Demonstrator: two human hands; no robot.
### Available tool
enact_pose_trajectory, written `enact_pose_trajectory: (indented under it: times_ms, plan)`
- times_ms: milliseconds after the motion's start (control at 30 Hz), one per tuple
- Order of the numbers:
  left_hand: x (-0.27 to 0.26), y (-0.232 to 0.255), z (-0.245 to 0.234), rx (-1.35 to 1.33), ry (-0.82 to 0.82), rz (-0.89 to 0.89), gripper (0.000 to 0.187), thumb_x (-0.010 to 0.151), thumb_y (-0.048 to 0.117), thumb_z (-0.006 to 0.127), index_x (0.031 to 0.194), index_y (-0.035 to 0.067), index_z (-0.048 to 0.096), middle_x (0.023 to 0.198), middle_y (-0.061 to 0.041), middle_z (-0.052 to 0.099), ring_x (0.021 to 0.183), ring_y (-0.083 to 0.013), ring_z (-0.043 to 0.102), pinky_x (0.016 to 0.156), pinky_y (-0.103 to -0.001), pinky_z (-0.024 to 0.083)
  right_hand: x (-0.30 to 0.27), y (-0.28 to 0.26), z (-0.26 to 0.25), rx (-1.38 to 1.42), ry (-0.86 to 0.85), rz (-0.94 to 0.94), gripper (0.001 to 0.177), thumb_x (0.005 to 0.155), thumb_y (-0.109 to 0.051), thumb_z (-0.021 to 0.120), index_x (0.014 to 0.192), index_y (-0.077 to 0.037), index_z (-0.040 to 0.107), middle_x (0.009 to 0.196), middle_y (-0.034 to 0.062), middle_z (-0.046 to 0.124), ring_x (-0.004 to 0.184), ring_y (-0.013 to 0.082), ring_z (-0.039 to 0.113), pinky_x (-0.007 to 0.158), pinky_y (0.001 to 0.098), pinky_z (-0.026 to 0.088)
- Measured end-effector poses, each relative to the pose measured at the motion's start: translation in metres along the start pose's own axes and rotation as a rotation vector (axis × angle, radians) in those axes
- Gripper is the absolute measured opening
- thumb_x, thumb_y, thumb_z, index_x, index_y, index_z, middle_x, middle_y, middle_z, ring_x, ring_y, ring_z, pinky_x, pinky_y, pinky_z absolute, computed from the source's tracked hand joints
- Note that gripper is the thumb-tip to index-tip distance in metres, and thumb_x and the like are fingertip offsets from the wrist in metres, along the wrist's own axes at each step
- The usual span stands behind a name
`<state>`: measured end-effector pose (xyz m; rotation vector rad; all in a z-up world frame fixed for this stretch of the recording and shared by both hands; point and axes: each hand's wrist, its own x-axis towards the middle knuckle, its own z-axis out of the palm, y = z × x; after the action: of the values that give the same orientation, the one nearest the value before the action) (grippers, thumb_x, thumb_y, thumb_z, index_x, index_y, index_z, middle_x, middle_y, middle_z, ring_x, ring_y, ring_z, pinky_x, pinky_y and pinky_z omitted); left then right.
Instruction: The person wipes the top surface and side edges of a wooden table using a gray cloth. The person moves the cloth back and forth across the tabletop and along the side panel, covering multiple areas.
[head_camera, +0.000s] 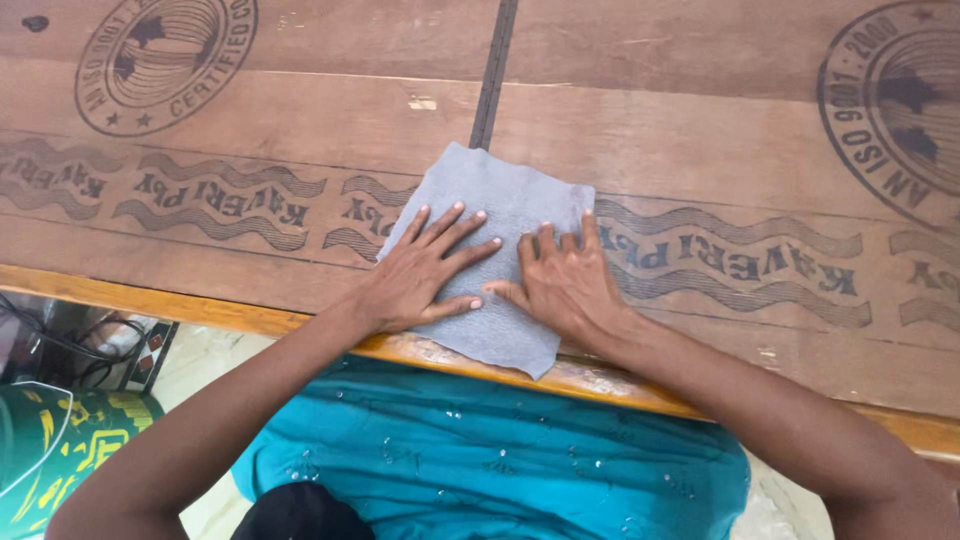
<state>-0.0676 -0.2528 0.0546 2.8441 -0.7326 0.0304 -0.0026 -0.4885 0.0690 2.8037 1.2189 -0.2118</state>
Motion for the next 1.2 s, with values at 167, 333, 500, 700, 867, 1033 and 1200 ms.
enact_pose_trajectory:
  times_ms: [167, 333, 500, 700, 867, 1033, 1200]
  plan:
    - [0.011, -0.003, -0.002, -0.005, -0.040, -0.054, 0.084, 0.093, 0.068, 0.051, 0.160, 0.021, 0.034, 0.168, -0.014, 0.023, 0.156, -0.0376, 0.014, 0.122, -0.062, 0.006, 0.015, 0.008, 0.003, 0.032, 0.276, -0.120, 0.083, 0.096, -0.070, 0.041, 0.154, -0.010, 0.042, 0.148, 0.0249, 0.047, 0.135, 0.0432, 0.048, 0.117, 0.0681, 0.024]
    - [0.019, -0.019, -0.011, -0.417, 0.301, -0.037, 0.073, 0.096, 0.047, 0.058, 0.152, 0.004, 0.039, 0.161, -0.020, 0.032, 0.151, -0.0398, 0.031, 0.122, -0.056, 0.026, 0.033, 0.013, 0.023, 0.335, 0.272, -0.344, 0.089, 0.096, -0.072, 0.038, 0.164, -0.017, 0.019, 0.166, 0.0263, 0.017, 0.152, 0.0442, 0.014, 0.119, 0.0653, 0.012]
    - [-0.035, 0.018, -0.080, -0.419, 0.141, 0.038, 0.032, 0.093, 0.026, 0.065, 0.118, 0.008, 0.058, 0.124, -0.012, 0.059, 0.122, -0.0334, 0.058, 0.105, -0.047, 0.048, 0.041, 0.025, 0.015, 0.236, 0.149, -0.254, 0.078, 0.093, -0.073, 0.039, 0.159, -0.031, 0.032, 0.168, 0.0144, 0.017, 0.154, 0.0385, 0.010, 0.121, 0.0617, 0.007]
    - [-0.104, 0.055, -0.143, -0.241, -0.244, 0.574, 0.035, 0.097, 0.033, 0.063, 0.124, 0.011, 0.056, 0.127, -0.013, 0.058, 0.124, -0.0339, 0.057, 0.107, -0.049, 0.047, 0.050, 0.028, 0.017, 0.191, 0.202, -0.285, 0.071, 0.096, -0.068, 0.040, 0.156, -0.030, 0.041, 0.166, 0.0137, 0.023, 0.153, 0.0376, 0.015, 0.121, 0.0614, 0.009]
    - [-0.124, 0.054, -0.148, -0.014, -0.086, 0.774, 0.037, 0.101, 0.038, 0.061, 0.128, 0.013, 0.055, 0.129, -0.014, 0.057, 0.125, -0.0344, 0.056, 0.108, -0.051, 0.046, 0.046, 0.027, 0.014, 0.204, 0.231, -0.280, 0.068, 0.097, -0.066, 0.041, 0.155, -0.030, 0.042, 0.166, 0.0140, 0.026, 0.154, 0.0374, 0.018, 0.121, 0.0608, 0.012]
    - [-0.143, 0.062, -0.154, 0.176, 0.060, 0.924, 0.040, 0.104, 0.044, 0.059, 0.133, 0.016, 0.054, 0.132, -0.015, 0.056, 0.127, -0.0348, 0.056, 0.109, -0.052, 0.045, 0.043, 0.022, 0.018, 0.207, 0.264, -0.260, 0.066, 0.099, -0.063, 0.041, 0.155, -0.029, 0.042, 0.166, 0.0146, 0.027, 0.154, 0.0366, 0.020, 0.121, 0.0604, 0.014]
    - [-0.131, 0.045, -0.155, 0.373, 0.214, 1.099, 0.043, 0.108, 0.049, 0.057, 0.138, 0.018, 0.052, 0.135, -0.015, 0.055, 0.128, -0.0353, 0.055, 0.110, -0.054, 0.044, 0.040, 0.014, 0.018, 0.171, 0.270, -0.243, 0.063, 0.100, -0.059, 0.041, 0.155, -0.028, 0.042, 0.165, 0.0144, 0.029, 0.152, 0.0375, 0.021, 0.121, 0.0613, 0.014]
